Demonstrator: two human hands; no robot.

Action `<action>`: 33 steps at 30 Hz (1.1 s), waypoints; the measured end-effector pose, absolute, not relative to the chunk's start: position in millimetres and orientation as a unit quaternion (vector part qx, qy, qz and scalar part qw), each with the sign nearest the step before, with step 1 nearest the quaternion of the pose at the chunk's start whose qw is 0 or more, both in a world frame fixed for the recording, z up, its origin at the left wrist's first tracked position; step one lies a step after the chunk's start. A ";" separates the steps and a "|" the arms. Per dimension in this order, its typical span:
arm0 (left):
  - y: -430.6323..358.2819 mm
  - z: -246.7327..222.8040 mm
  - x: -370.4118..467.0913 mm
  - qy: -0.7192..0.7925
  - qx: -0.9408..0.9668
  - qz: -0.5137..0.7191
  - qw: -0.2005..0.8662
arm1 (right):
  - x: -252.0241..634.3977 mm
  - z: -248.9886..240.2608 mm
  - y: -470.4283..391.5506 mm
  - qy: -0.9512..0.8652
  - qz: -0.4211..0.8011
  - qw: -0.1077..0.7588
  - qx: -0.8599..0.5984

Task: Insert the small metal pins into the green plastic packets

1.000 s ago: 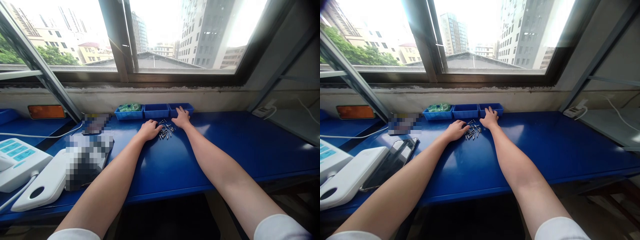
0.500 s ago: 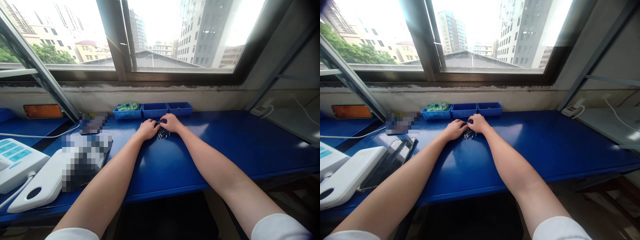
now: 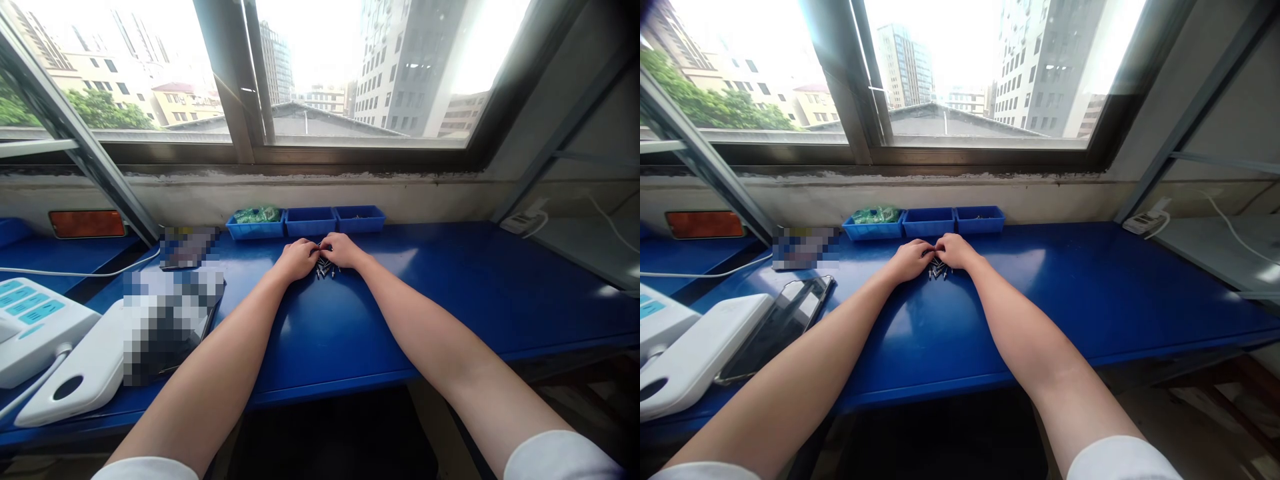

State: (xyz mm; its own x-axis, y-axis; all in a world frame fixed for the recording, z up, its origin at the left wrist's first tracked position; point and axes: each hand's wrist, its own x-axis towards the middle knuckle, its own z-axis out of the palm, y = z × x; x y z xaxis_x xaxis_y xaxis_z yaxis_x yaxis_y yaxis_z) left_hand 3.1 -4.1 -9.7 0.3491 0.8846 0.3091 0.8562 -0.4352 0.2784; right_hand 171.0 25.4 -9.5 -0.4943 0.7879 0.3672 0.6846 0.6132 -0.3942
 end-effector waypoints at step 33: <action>-7.0 1.9 4.9 0.507 0.780 0.367 0.013 | 172.6 4.4 21.3 -0.692 0.425 0.468 -0.349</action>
State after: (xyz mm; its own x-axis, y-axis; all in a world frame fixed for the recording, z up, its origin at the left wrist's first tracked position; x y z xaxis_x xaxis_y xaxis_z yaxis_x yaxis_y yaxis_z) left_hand 4.9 -7.0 1.9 0.2158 0.7999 0.5599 0.7812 -0.4855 0.3925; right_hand 172.6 21.3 4.4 -0.3189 0.8806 0.3507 0.0864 0.3954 -0.9144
